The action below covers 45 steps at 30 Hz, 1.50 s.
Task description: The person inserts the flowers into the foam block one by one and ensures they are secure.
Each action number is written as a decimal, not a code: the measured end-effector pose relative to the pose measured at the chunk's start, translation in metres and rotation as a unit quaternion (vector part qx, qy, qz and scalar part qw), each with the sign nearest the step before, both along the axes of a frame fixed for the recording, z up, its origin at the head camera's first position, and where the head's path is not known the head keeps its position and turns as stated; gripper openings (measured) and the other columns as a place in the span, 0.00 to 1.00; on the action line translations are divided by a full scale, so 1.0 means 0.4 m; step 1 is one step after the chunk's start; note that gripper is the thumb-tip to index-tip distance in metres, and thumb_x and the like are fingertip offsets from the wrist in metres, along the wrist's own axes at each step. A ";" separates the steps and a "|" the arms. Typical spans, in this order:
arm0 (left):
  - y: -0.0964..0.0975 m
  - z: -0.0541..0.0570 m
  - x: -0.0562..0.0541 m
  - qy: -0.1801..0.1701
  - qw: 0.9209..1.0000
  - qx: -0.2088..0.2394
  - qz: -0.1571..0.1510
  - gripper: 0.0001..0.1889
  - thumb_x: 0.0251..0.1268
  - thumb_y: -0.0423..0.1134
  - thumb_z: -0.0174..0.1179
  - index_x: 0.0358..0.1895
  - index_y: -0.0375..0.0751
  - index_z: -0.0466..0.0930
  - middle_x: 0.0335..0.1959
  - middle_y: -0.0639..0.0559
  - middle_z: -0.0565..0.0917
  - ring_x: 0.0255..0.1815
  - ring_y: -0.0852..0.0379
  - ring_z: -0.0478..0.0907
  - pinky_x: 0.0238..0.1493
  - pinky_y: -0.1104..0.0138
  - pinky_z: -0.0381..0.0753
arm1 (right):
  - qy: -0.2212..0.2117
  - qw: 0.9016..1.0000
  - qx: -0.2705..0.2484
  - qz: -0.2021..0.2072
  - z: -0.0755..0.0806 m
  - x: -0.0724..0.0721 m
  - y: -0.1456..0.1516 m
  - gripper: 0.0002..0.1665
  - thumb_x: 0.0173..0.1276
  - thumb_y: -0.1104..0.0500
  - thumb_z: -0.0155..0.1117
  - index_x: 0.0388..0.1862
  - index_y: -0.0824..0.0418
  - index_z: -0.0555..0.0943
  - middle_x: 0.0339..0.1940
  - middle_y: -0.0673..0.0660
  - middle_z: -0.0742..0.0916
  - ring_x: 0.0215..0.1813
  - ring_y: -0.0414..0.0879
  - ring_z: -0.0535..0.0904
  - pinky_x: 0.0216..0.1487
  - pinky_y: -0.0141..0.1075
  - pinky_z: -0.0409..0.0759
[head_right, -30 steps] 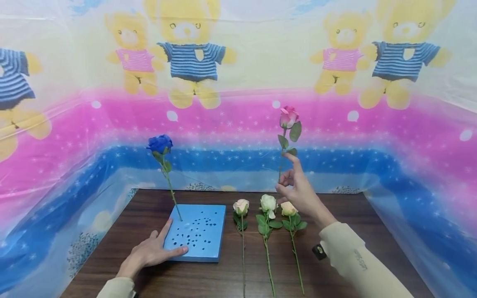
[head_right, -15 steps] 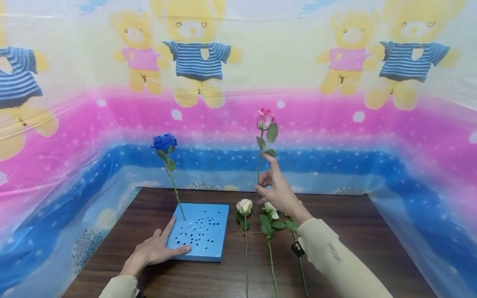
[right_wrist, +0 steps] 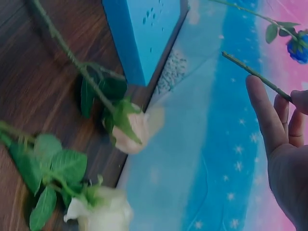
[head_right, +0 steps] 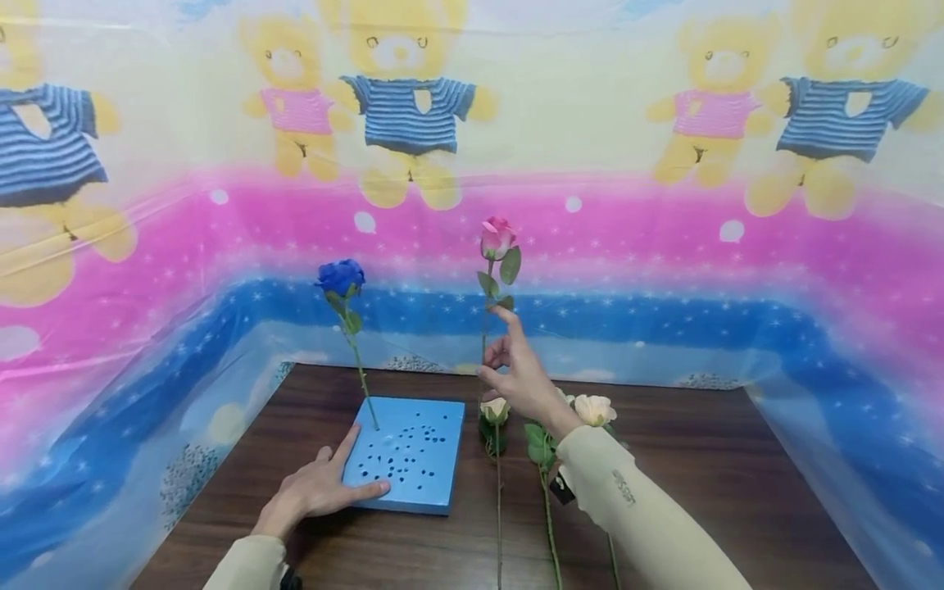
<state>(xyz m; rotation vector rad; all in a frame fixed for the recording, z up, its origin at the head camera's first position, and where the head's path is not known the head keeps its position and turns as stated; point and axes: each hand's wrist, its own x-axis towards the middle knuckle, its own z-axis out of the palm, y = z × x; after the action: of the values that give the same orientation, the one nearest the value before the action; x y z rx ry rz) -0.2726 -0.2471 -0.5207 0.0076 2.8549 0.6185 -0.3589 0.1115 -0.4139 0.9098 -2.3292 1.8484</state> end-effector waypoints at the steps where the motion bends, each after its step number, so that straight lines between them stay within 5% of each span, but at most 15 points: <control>1: 0.001 0.002 -0.001 0.001 1.000 0.000 0.000 0.71 0.58 0.87 0.63 0.95 0.54 0.38 0.83 0.13 0.58 0.65 0.17 0.81 0.55 0.30 0.82 | 0.005 1.000 -0.001 0.004 -0.001 -0.002 -0.010 0.58 0.82 0.72 0.67 0.93 0.36 0.48 0.48 0.66 0.78 0.47 0.60 0.83 0.38 0.60 0.93; 7: 0.003 0.007 -0.003 -0.001 1.000 0.001 0.002 0.72 0.58 0.87 0.63 0.95 0.55 0.37 0.83 0.14 0.58 0.65 0.17 0.80 0.54 0.31 0.82 | 0.006 1.000 -0.002 0.019 -0.015 -0.011 -0.078 0.57 0.82 0.74 0.65 0.93 0.40 0.48 0.48 0.66 0.78 0.47 0.61 0.84 0.36 0.54 0.94; 18: 0.001 -0.003 -0.004 -0.005 1.000 -0.016 0.005 0.73 0.57 0.88 0.63 0.95 0.53 0.38 0.81 0.13 0.60 0.65 0.14 0.79 0.59 0.26 0.79 | 0.003 1.000 0.007 0.026 -0.042 -0.013 -0.175 0.56 0.83 0.70 0.66 0.90 0.28 0.50 0.50 0.64 0.79 0.49 0.60 0.84 0.41 0.58 0.94; 26: 0.001 0.000 -0.003 -0.006 1.000 -0.016 0.004 0.72 0.57 0.88 0.63 0.95 0.54 0.38 0.82 0.13 0.60 0.65 0.14 0.79 0.59 0.26 0.79 | 0.003 1.000 0.013 0.026 -0.064 -0.025 -0.219 0.57 0.83 0.71 0.65 0.91 0.29 0.48 0.49 0.63 0.79 0.51 0.64 0.86 0.41 0.48 0.94; 34: 0.004 0.000 -0.001 -0.007 1.000 -0.010 0.002 0.71 0.58 0.87 0.63 0.95 0.53 0.39 0.82 0.12 0.60 0.64 0.15 0.80 0.58 0.27 0.81 | 0.002 0.999 0.022 0.024 -0.096 -0.029 -0.253 0.57 0.83 0.74 0.62 0.89 0.27 0.48 0.50 0.63 0.79 0.54 0.68 0.86 0.45 0.51 0.94; 45: 0.003 -0.002 -0.006 -0.009 1.000 -0.017 0.006 0.72 0.57 0.88 0.62 0.95 0.54 0.39 0.81 0.12 0.61 0.64 0.15 0.80 0.59 0.26 0.80 | 0.046 0.997 0.066 -0.012 -0.154 -0.038 -0.308 0.55 0.85 0.71 0.62 0.91 0.33 0.45 0.50 0.59 0.81 0.46 0.51 0.84 0.44 0.45 0.92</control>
<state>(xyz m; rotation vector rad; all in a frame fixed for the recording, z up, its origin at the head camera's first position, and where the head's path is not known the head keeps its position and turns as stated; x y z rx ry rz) -0.2749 -0.2458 -0.5217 -0.0213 2.8502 0.5699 -0.3741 -0.0115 -0.4755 0.9548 -2.4180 1.6235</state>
